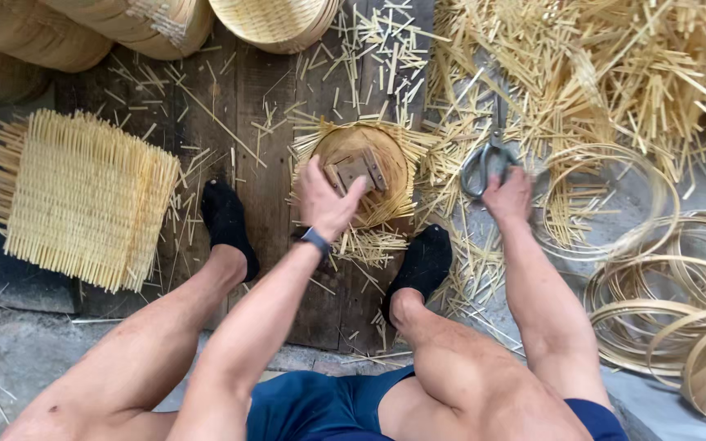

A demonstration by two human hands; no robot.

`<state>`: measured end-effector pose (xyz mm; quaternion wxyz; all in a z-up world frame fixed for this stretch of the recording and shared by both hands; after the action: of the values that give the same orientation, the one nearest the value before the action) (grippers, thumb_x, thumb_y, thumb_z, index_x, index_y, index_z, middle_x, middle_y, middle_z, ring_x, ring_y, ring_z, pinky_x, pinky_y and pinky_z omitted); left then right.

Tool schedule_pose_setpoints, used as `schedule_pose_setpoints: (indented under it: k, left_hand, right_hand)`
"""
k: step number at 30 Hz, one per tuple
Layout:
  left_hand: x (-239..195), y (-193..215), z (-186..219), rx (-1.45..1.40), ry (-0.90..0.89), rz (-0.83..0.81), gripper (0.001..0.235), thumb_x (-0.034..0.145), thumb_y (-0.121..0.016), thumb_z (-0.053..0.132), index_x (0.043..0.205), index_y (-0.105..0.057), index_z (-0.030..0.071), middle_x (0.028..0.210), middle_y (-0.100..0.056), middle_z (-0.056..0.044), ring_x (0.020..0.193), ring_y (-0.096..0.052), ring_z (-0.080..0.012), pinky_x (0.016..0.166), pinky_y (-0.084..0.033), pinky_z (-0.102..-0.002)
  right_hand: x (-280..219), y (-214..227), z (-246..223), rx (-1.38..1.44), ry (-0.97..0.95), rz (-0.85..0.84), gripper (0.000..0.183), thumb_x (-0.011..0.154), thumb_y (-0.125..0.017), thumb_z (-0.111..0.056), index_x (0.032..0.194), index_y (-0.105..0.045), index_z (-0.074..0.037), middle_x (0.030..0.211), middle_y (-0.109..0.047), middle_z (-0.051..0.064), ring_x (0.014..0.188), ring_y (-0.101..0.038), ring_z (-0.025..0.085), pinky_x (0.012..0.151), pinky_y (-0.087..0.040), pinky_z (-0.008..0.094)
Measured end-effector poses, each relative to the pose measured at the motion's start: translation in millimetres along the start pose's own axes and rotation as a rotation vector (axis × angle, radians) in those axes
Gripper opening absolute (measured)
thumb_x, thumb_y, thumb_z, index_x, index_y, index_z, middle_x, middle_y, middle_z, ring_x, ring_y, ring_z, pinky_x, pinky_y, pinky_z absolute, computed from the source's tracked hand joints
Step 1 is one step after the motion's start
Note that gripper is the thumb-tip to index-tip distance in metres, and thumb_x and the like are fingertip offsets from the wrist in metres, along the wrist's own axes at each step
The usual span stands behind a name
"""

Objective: The person weaves bamboo strips into circular trays using a wooden mold. They place a circular frame over a woven mat, fold the edges, and trim excess strips with shears. The finished trays are stacked nearby.

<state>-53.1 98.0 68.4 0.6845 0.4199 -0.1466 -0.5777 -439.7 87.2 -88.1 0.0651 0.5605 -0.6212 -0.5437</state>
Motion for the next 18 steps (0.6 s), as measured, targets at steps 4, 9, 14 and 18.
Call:
schedule_pose_setpoints:
  k: [4,9,14,18]
  left_hand:
    - [8,-35,50,0.099,0.325,-0.02,0.134,0.063,-0.091,0.062,0.154,-0.015,-0.001,0.156,-0.015,-0.035,0.143,-0.022,-0.0474,0.117,-0.022,-0.058]
    - [2,-35,36,0.21,-0.056,-0.086,0.124,0.062,-0.085,0.041,0.156,-0.014,0.001,0.161,-0.021,-0.029,0.149,-0.026,-0.0425,0.121,-0.022,-0.056]
    - [-3,-41,16,0.231,-0.162,-0.017,0.133,0.062,-0.088,0.047,0.156,-0.009,-0.004,0.153,-0.034,-0.028,0.142,-0.036,-0.0421,0.118,-0.025,-0.058]
    - [-3,-40,12,0.259,-0.152,-0.037,0.137,0.065,-0.091,0.059,0.158,-0.011,-0.003,0.137,-0.044,-0.025,0.125,-0.046,-0.0403,0.111,-0.034,-0.057]
  right_hand:
    - [-7,14,-11,-0.25,0.083,0.254,0.069,0.091,-0.077,-0.033,0.137,-0.043,0.006,0.137,-0.044,0.027,0.13,-0.041,0.044,0.113,-0.033,0.054]
    - [-12,1,-27,-0.247,0.096,0.082,0.085,0.082,-0.083,-0.034,0.147,-0.038,-0.002,0.148,-0.04,0.024,0.144,-0.034,0.042,0.119,-0.029,0.055]
    - [7,18,-30,-0.406,0.357,0.214,0.117,0.064,-0.094,-0.04,0.146,-0.026,0.008,0.156,-0.026,0.032,0.148,-0.025,0.046,0.116,-0.021,0.057]
    - [10,25,-21,-0.418,0.131,0.004,0.109,0.067,-0.094,-0.036,0.15,-0.034,0.001,0.15,-0.044,0.026,0.142,-0.04,0.039,0.121,-0.028,0.048]
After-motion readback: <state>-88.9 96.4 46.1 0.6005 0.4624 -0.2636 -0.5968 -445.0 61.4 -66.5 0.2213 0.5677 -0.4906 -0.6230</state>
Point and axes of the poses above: each hand's wrist, its own x-axis towards the middle knuckle, its own y-axis out of the back of the hand, z = x × y, the point moved 1 cm from there along x, towards the middle knuckle
